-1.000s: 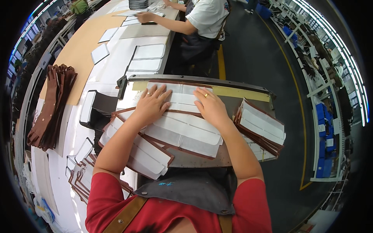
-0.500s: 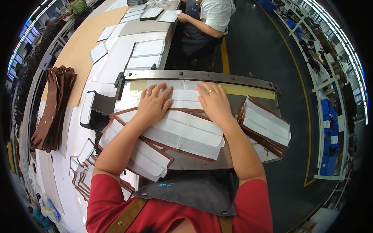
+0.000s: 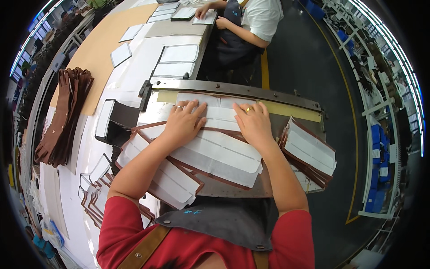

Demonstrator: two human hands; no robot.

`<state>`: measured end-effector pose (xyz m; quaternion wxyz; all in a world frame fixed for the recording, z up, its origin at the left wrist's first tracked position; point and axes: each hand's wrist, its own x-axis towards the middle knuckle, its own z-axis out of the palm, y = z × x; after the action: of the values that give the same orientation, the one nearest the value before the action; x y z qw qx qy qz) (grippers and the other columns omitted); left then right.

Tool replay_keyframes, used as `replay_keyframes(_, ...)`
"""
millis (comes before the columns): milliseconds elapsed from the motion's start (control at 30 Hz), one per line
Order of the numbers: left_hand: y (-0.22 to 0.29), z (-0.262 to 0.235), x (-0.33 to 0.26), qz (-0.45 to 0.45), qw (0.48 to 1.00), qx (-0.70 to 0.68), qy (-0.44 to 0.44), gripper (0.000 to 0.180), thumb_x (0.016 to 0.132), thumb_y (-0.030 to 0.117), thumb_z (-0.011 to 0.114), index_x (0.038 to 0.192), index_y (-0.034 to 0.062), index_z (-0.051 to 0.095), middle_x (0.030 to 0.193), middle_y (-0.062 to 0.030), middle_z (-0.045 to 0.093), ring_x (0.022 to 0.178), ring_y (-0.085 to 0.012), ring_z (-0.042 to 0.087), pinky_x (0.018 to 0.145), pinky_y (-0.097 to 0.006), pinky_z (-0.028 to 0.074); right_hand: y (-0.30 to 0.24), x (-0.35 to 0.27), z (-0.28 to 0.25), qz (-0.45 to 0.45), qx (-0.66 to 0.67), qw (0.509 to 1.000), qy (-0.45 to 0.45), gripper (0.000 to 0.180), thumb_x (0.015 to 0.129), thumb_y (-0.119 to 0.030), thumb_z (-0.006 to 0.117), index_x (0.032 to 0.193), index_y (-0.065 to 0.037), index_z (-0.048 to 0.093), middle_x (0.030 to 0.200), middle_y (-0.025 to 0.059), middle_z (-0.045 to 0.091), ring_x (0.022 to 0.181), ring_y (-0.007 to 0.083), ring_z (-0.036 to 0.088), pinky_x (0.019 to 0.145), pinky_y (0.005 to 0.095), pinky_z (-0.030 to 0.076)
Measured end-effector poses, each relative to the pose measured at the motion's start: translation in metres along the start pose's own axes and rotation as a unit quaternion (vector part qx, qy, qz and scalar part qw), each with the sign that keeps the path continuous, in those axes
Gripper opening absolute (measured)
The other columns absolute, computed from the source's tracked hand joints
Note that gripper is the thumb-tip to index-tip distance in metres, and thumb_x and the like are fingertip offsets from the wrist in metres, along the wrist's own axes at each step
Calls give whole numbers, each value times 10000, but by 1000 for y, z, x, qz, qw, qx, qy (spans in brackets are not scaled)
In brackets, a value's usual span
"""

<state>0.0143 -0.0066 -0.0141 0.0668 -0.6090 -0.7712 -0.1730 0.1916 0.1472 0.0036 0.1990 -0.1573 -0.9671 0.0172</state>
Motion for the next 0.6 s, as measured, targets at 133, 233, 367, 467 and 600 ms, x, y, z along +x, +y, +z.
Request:
replay_keyframes(133, 1, -15, 3, -8, 998, -30, -59, 397, 878, 202, 542, 1258, 97, 503, 1207, -141, 530, 1074, -358, 495, 879, -433, 415, 0, 16, 0, -29, 78, 996, -6, 267, 833, -144, 612, 1084, -54, 619, 1033, 65, 585, 982, 260, 533, 935, 413, 396)
replay_keyframes(233, -9, -7, 8, -46, 995, -42, -82, 414, 841, 160, 584, 1234, 63, 498, 1181, -133, 528, 1048, -354, 497, 862, -422, 420, -23, 56, 32, -33, 183, 982, 41, 247, 810, -109, 612, 1047, -42, 622, 1048, 71, 572, 971, 271, 535, 873, 383, 428)
replay_keyframes(367, -25, -4, 9, -51, 993, -90, 53, 432, 812, 167, 625, 1208, 46, 500, 1156, -111, 528, 1028, -334, 498, 860, -413, 416, -39, 78, 54, -55, 168, 984, 15, 240, 798, -78, 604, 1035, -47, 627, 991, 74, 564, 935, 272, 534, 828, 377, 442)
replay_keyframes(467, -32, -2, 9, -28, 999, -19, 29, 417, 834, 247, 614, 1193, 53, 526, 1146, -102, 537, 1025, -313, 501, 865, -395, 403, -41, 76, 54, -90, 108, 989, 34, 232, 792, -43, 567, 1016, -52, 630, 940, 55, 573, 886, 242, 548, 784, 357, 468)
replay_keyframes(600, -20, -14, 10, -71, 996, 50, -32, 436, 852, 337, 584, 1191, 66, 538, 1131, -101, 552, 1021, -305, 522, 853, -395, 393, -32, 67, 43, -93, 33, 995, 5, 197, 773, -40, 546, 954, -48, 625, 923, 40, 584, 863, 218, 558, 753, 343, 483)
